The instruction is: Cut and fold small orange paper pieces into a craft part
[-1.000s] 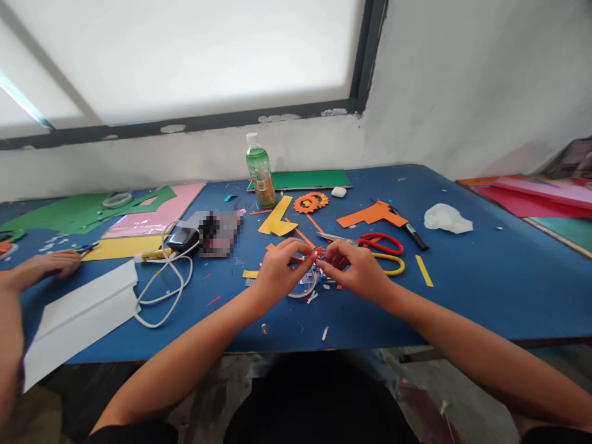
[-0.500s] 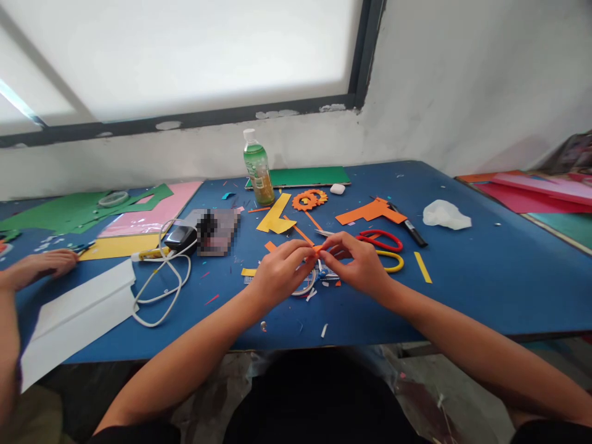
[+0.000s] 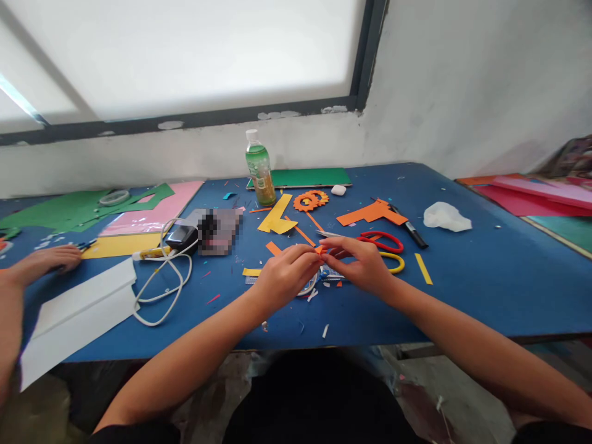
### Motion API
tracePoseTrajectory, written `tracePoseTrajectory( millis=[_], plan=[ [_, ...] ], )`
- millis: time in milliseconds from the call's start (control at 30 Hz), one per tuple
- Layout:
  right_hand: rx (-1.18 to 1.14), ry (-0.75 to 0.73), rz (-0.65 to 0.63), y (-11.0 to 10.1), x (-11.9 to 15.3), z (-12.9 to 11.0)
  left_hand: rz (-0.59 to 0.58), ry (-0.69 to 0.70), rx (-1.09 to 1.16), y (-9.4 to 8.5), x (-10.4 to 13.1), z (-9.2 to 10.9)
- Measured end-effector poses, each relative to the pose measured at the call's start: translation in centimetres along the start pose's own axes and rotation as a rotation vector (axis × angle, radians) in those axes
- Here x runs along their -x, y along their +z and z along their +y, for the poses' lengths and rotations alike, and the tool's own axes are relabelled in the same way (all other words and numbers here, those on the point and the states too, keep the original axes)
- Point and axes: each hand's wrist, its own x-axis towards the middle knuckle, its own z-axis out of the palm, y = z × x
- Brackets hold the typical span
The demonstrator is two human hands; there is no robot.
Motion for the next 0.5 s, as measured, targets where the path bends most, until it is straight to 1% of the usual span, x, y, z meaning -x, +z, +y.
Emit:
tracePoseTrajectory(
  millis=[133, 400, 467, 500],
  plan=[
    [0.020, -0.005, 0.004, 0.12, 0.02, 0.05, -0.006, -0.024, -0.007, 0.05, 0.10, -0.15],
    [0.102, -0.015, 0.043, 0.25, 0.07, 0.27, 0.008, -0.018, -0.029, -0.03, -0.11, 0.11],
    [0.105, -0.022, 0.044, 0.22, 0.06, 0.22, 0.010, -0.048, 0.002, -0.09, -0.28, 0.26],
    [0.093, -0.021, 0.039, 0.19, 0.04, 0.16, 0.007, -0.088, 0.036, -0.13, -0.40, 0.31]
  ],
)
